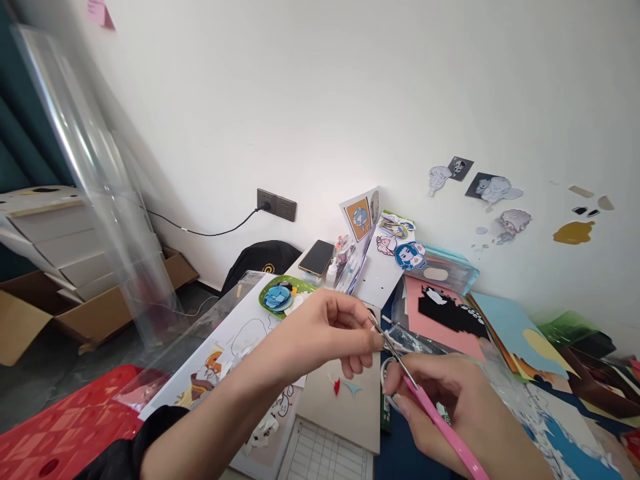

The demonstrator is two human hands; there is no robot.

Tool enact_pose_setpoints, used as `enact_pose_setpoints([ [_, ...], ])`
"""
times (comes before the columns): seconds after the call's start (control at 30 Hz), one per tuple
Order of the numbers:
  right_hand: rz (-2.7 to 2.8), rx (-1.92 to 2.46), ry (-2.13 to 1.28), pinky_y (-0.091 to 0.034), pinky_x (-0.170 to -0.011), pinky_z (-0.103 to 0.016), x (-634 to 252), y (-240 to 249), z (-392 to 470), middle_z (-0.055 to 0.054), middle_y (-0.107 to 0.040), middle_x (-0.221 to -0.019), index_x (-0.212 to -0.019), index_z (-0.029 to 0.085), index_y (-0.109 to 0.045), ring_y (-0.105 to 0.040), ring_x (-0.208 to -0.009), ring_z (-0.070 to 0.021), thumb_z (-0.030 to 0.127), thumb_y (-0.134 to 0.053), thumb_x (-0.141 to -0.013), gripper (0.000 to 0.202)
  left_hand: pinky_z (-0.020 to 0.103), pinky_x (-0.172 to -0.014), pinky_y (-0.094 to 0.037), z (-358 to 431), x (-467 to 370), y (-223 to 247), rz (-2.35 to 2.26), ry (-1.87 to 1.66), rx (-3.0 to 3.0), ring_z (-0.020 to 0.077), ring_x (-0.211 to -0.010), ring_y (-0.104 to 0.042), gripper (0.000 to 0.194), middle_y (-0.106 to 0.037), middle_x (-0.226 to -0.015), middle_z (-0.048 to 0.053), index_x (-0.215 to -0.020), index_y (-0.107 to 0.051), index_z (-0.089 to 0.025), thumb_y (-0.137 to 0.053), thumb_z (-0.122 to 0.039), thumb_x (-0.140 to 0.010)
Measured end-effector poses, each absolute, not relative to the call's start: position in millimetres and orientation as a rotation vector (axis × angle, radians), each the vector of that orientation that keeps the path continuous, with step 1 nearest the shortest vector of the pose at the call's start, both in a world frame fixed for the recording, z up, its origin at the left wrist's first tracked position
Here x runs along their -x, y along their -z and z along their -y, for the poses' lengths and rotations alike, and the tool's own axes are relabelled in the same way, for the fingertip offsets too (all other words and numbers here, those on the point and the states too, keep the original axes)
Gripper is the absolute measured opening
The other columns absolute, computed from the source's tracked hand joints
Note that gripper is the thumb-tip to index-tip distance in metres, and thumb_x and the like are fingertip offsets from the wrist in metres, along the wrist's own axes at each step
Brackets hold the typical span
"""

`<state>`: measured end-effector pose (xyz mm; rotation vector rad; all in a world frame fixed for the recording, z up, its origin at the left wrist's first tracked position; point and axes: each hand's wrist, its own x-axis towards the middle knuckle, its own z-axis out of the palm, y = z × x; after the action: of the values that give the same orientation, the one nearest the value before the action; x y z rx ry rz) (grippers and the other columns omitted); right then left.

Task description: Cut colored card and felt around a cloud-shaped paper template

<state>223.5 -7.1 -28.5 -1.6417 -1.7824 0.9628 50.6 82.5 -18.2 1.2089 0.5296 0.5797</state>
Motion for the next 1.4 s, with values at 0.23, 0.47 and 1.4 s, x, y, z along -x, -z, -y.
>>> enact_pose_setpoints([
  [0.23, 1.622, 1.553, -0.881, -0.033, -0.046, -0.02, -217.0, 28.1, 0.0, 0.007, -0.041, -0.058, -0.07, 0.02, -0.054, -0.035, -0.049, -0.0095, 0.014, -0.054, -0.069, 0.006, 0.017, -0.048, -0.046, -77.6, -63.0, 27.3, -0.517, -0.814, -1.216, 0.0062, -0.048, -0.055, 0.014, -0.065, -0.06, -0.001, -0.072, -0.062, -0.014, -0.07, -0.025, -0.075],
  [0.47, 1.617, 1.546, -0.688, -0.039, -0.051, -0.021, -211.5, 33.4, 0.1, 0.004, -0.048, -0.063, -0.074, 0.019, -0.058, -0.04, -0.053, -0.0113, 0.015, -0.053, -0.07, 0.007, 0.018, -0.053, -0.045, -63.7, -70.3, 28.1, -0.492, -0.957, -1.213, 0.0066, -0.052, -0.052, 0.016, -0.063, -0.062, -0.001, -0.077, -0.058, -0.015, -0.062, -0.029, -0.084],
  [1.4, 1.504, 1.462, -0.798, -0.043, -0.049, -0.025, -215.1, 29.8, 11.5, -0.002, -0.057, -0.068, -0.072, 0.02, -0.06, -0.054, -0.058, -0.0168, 0.02, -0.066, -0.068, 0.008, 0.018, -0.051, -0.044, -60.9, -58.8, 23.5, -0.545, -0.875, -1.311, 0.0079, -0.053, -0.052, 0.02, -0.06, -0.061, -0.002, -0.076, -0.059, -0.018, -0.06, -0.035, -0.085],
])
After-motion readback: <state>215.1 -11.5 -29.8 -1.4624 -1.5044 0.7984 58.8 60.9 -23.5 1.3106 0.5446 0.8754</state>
